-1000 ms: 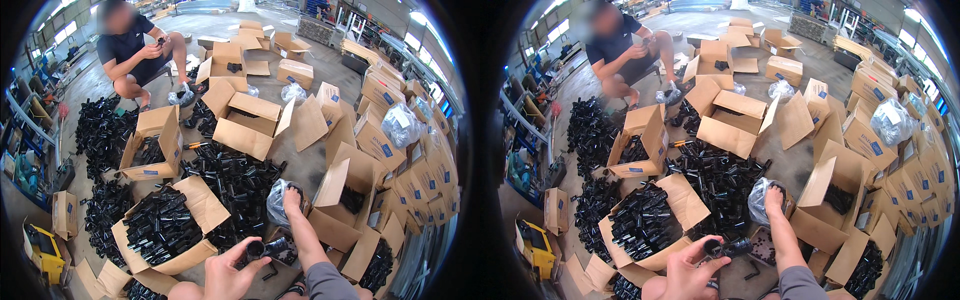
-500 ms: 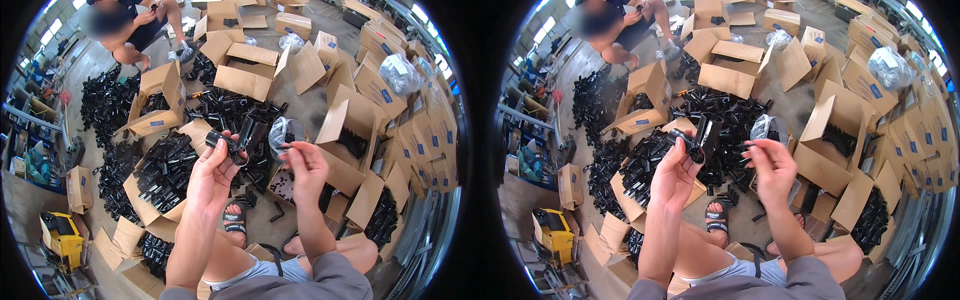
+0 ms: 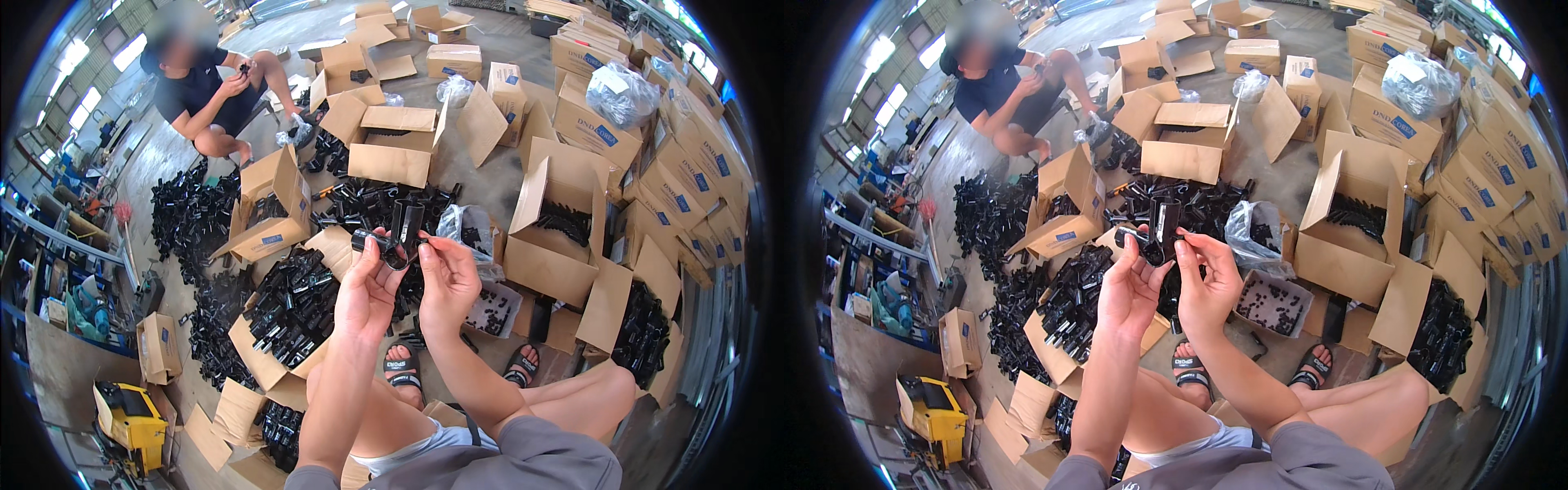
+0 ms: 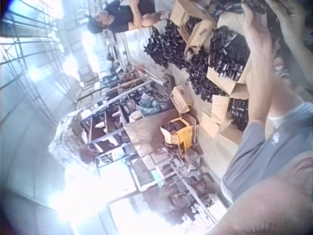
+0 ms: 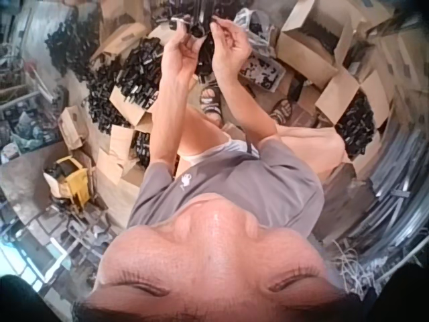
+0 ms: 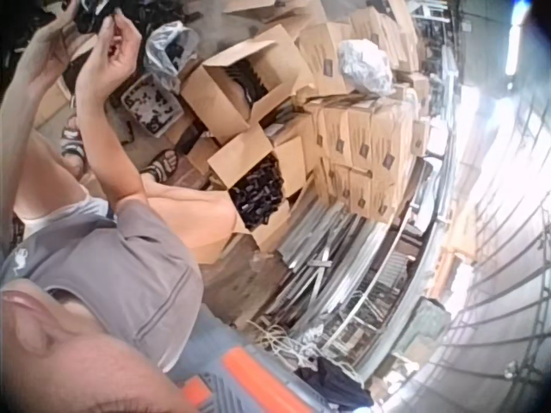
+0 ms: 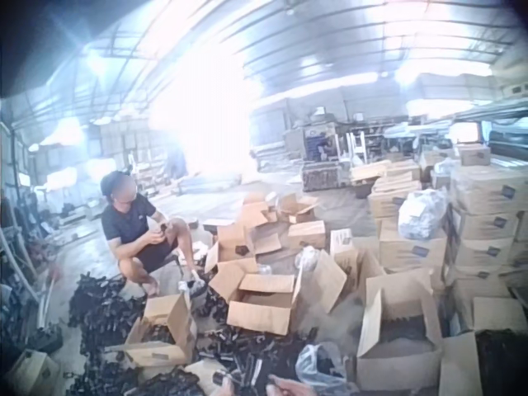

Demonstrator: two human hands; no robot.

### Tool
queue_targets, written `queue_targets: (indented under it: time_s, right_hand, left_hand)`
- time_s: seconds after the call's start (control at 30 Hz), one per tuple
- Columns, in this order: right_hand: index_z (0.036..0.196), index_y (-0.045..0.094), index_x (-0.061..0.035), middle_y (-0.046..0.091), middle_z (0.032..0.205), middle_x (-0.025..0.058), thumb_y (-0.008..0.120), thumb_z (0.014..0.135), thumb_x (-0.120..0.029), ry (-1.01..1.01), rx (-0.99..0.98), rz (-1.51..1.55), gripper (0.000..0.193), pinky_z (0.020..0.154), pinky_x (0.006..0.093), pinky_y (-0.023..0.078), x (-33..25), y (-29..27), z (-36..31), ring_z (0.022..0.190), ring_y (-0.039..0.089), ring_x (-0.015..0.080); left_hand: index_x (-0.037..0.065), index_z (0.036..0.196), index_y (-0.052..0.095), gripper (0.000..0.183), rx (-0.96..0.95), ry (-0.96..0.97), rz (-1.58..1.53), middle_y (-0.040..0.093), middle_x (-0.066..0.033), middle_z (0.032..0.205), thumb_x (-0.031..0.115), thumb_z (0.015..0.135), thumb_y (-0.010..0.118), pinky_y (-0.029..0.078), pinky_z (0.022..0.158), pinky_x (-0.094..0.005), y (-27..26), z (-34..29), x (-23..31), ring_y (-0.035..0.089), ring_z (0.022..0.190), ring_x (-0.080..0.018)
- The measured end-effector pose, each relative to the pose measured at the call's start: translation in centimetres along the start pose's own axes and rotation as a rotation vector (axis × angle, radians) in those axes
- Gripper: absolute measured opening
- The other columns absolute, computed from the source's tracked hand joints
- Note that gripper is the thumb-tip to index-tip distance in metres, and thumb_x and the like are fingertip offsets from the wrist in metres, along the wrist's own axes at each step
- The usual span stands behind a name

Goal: The person inspects and sorts plastic manufacturing components by hand while sitting on the floor surrounded by boxes.

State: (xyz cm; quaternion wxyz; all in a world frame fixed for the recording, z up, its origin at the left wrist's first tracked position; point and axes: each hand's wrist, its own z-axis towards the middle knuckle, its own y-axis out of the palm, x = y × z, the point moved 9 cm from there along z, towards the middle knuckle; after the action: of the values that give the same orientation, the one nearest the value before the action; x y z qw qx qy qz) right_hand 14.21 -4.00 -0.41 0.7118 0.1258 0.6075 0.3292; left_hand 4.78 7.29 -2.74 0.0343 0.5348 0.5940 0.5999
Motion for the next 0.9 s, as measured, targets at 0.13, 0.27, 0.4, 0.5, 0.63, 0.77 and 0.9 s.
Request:
queue_targets:
  time_s: [0.13,0.27,0.4,0.5,0.63,0.77,0.9]
  right_hand:
    - [0.103,0.07,0.0003,0.072,0.1,0.0047,0.074,0.09,0.003,0.038,0.011,-0.032,0.014,0.073,0.0192,0.046,0.4,-0.5,0.1,0.08,0.057,0.0038]
    - [0.105,0.072,0.0021,0.071,0.097,0.0029,0.074,0.09,0.002,0.087,0.018,-0.015,0.015,0.075,0.0185,0.048,0.3,-1.0,0.0,0.083,0.06,0.0045]
    - [0.107,0.072,0.0018,0.072,0.098,0.0039,0.073,0.091,-0.002,0.263,0.011,0.061,0.016,0.079,0.0207,0.051,1.4,-1.4,-0.2,0.087,0.064,0.0069]
    - [0.109,0.071,-0.0003,0.073,0.099,0.0039,0.072,0.093,-0.006,0.404,-0.043,0.153,0.017,0.079,0.0227,0.05,2.6,-1.8,-0.4,0.087,0.065,0.0086]
    - [0.111,0.07,-0.0019,0.072,0.099,0.0036,0.07,0.095,-0.007,0.456,-0.114,0.234,0.017,0.077,0.0252,0.05,2.9,-1.8,-0.3,0.087,0.065,0.0097]
    - [0.113,0.069,-0.0024,0.071,0.101,0.0037,0.066,0.097,-0.008,0.506,-0.169,0.268,0.016,0.077,0.0261,0.05,3.2,-1.6,-0.5,0.089,0.064,0.01]
    - [0.113,0.067,-0.0031,0.071,0.105,0.0044,0.063,0.1,-0.009,0.521,-0.193,0.262,0.016,0.08,0.0277,0.051,3.4,-1.7,-0.7,0.092,0.065,0.0114]
  left_hand:
    - [0.005,0.127,0.06,0.032,-0.007,0.071,0.072,0.07,-0.009,0.118,0.022,0.1,0.065,0.061,0.089,-0.033,1.0,-0.7,0.7,0.07,0.104,-0.0183]
    - [0.001,0.128,0.061,0.037,-0.028,0.215,0.132,0.069,-0.0108,0.12,0.007,0.093,0.072,0.057,0.087,-0.0266,2.2,-1.4,2.0,0.068,0.1,-0.0137]
    - [-0.002,0.128,0.062,0.043,-0.047,0.364,0.28,0.07,-0.0112,0.121,-0.003,0.087,0.075,0.054,0.092,-0.0269,2.9,-2.0,3.1,0.066,0.106,-0.0132]
    - [-0.003,0.129,0.062,0.045,-0.11,0.463,0.458,0.069,-0.0115,0.122,-0.007,0.086,0.075,0.054,0.093,-0.0278,4.2,-2.8,3.7,0.066,0.106,-0.0133]
    - [-0.003,0.126,0.064,0.045,-0.201,0.503,0.533,0.07,-0.0118,0.12,-0.008,0.083,0.076,0.055,0.092,-0.0283,4.9,-3.4,3.9,0.067,0.105,-0.0134]
    - [-0.004,0.125,0.065,0.045,-0.223,0.514,0.577,0.07,-0.0097,0.119,-0.01,0.082,0.076,0.056,0.089,-0.0275,5.5,-4.0,3.9,0.067,0.104,-0.0125]
    - [-0.004,0.125,0.065,0.044,-0.18,0.498,0.746,0.069,-0.0105,0.119,-0.011,0.082,0.076,0.057,0.087,-0.0268,5.0,-3.8,3.9,0.067,0.102,-0.0121]
